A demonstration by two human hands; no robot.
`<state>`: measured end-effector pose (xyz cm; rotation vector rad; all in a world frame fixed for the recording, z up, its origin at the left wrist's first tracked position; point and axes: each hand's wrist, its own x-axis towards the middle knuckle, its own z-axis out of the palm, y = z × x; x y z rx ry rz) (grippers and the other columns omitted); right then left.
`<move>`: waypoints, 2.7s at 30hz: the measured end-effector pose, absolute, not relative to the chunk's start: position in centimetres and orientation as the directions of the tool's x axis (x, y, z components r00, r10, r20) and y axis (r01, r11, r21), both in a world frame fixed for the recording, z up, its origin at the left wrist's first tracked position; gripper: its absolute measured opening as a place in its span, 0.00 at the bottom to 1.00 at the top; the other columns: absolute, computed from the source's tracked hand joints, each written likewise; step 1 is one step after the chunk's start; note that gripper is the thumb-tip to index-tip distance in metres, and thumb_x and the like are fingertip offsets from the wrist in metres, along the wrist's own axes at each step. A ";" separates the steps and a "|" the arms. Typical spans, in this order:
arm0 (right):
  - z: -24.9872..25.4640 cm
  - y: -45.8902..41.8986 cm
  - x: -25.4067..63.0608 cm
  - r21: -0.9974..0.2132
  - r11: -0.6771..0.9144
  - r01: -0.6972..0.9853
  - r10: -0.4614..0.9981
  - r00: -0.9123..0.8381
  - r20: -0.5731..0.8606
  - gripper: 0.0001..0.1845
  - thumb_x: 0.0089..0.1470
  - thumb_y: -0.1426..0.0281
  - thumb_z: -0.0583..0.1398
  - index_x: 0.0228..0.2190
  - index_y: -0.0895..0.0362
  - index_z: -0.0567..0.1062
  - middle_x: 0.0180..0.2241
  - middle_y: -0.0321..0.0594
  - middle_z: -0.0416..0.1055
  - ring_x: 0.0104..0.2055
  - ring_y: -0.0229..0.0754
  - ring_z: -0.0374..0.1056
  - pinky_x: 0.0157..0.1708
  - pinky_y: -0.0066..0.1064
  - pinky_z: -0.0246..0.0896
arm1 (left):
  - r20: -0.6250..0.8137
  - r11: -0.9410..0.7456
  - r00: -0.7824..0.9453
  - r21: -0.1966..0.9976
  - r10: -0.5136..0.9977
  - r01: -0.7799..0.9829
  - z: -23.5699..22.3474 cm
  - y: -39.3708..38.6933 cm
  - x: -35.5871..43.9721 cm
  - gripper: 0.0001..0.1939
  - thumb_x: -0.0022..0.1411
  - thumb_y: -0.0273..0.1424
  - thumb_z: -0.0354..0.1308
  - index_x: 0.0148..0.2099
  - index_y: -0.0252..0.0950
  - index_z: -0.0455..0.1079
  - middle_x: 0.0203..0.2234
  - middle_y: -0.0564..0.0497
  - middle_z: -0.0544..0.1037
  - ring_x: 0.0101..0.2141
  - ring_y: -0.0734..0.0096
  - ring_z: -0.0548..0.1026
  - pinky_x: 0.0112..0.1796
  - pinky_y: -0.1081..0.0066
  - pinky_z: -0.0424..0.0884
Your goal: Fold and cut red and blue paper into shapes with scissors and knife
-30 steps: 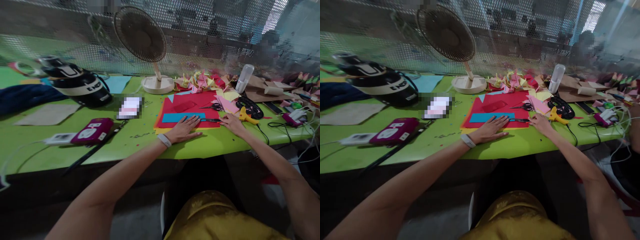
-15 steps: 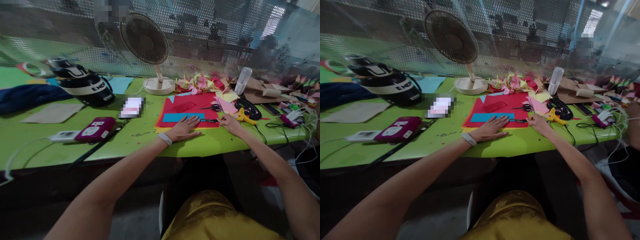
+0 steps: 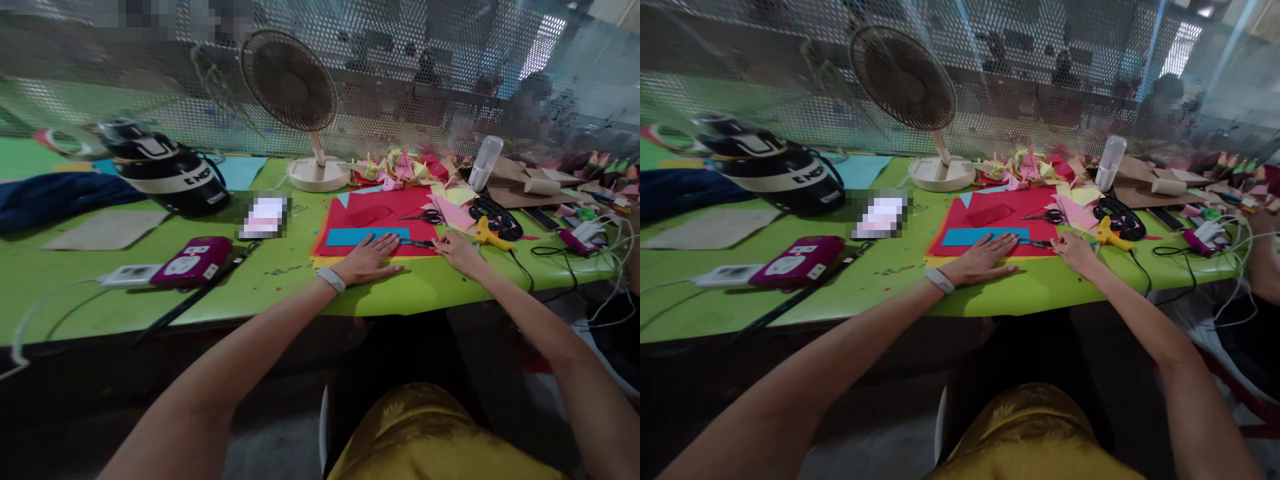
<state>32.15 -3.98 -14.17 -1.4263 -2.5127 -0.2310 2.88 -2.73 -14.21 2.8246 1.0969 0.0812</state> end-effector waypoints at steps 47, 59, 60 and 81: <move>-14.0 -5.5 31.1 0.141 0.505 0.851 0.814 -0.524 0.249 0.20 0.64 0.69 0.49 0.52 0.57 0.73 0.45 0.51 0.70 0.45 0.50 0.63 0.41 0.38 0.58 | 0.015 -0.731 0.738 0.154 0.674 0.665 -13.8 -2.9 3.0 0.44 0.63 0.59 0.31 0.71 0.36 0.38 0.69 0.45 0.43 0.68 0.61 0.42 0.63 0.59 0.30; -14.0 -5.4 29.8 0.126 0.482 0.867 0.829 -0.497 0.255 0.19 0.64 0.71 0.50 0.51 0.56 0.74 0.42 0.50 0.70 0.43 0.48 0.63 0.38 0.36 0.58 | 0.030 -0.732 0.738 0.161 0.674 0.661 -14.0 -2.8 3.0 0.45 0.62 0.60 0.31 0.72 0.37 0.37 0.69 0.45 0.43 0.68 0.62 0.41 0.63 0.59 0.29; -13.9 -5.5 29.7 0.125 0.485 0.866 0.829 -0.500 0.250 0.19 0.64 0.71 0.50 0.51 0.56 0.74 0.42 0.50 0.70 0.43 0.48 0.63 0.38 0.36 0.58 | 0.023 -0.729 0.736 0.168 0.676 0.664 -14.0 -2.9 3.0 0.45 0.62 0.60 0.31 0.71 0.37 0.38 0.69 0.45 0.43 0.68 0.62 0.40 0.63 0.59 0.29; -13.2 -5.8 29.2 0.143 0.491 0.859 0.837 -0.511 0.197 0.19 0.64 0.70 0.48 0.51 0.58 0.73 0.42 0.52 0.69 0.42 0.49 0.63 0.36 0.36 0.57 | 0.028 -0.645 0.650 0.162 0.760 0.747 -14.5 -3.5 0.8 0.45 0.63 0.59 0.33 0.72 0.37 0.38 0.69 0.44 0.43 0.68 0.58 0.40 0.63 0.57 0.29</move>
